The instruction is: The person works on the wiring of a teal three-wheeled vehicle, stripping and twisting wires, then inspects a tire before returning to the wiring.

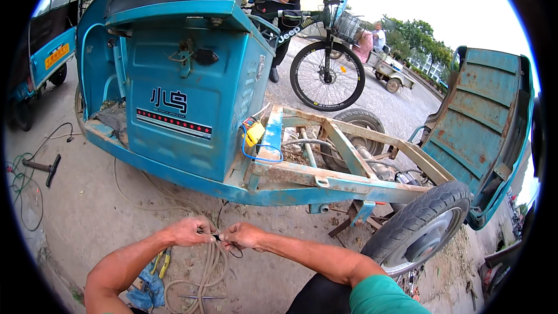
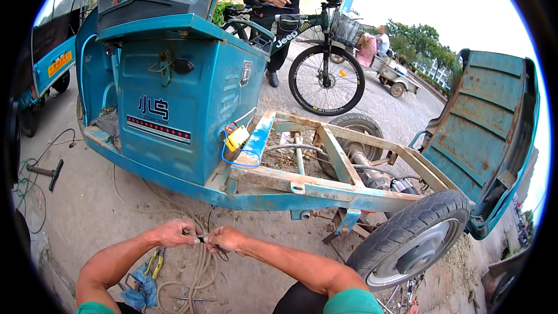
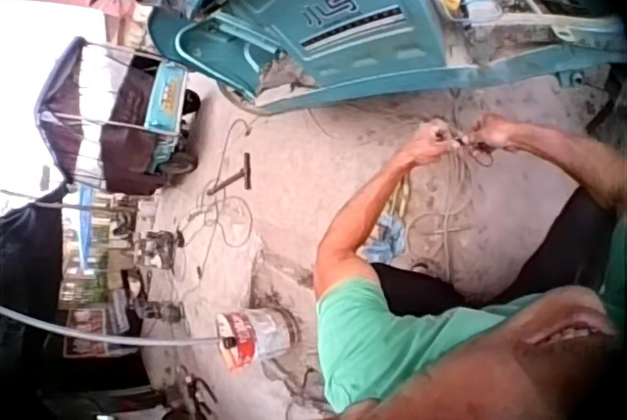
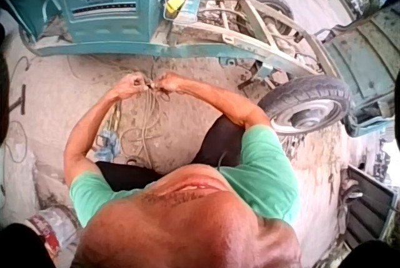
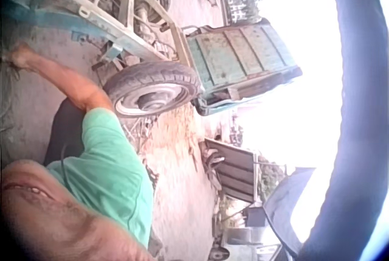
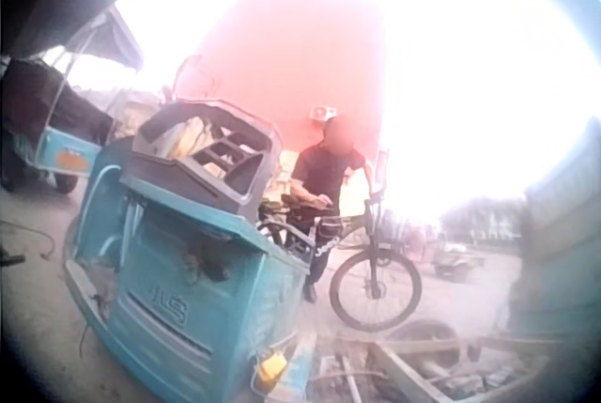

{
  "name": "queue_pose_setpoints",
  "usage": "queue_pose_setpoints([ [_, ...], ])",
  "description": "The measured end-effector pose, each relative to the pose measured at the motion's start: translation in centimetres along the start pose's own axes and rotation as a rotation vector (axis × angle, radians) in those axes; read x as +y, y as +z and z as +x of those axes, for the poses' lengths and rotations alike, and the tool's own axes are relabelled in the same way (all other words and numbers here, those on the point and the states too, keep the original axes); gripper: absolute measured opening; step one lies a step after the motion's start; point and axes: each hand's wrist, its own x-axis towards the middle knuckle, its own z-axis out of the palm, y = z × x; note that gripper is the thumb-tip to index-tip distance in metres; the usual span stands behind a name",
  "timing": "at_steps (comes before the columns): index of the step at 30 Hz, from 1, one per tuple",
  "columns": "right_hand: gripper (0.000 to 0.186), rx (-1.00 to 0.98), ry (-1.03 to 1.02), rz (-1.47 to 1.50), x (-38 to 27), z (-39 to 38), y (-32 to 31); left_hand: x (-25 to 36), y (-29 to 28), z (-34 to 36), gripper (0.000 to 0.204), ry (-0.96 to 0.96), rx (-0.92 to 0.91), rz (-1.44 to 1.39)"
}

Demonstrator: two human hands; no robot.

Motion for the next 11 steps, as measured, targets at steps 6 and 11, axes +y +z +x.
queue_pose_setpoints([
  [6, 0.018, 0.011, 0.080, 0.016, 0.2, 0.0, 0.2, -0.3, 0.5, 0.1, 0.033, 0.043, 0.002, 0.036],
  [11, 0.019, 0.040, 0.005, -0.033, 0.4, 0.9, 0.0, -2.2, 0.3, 0.2, 0.036, -0.208, -0.055, -0.106],
])
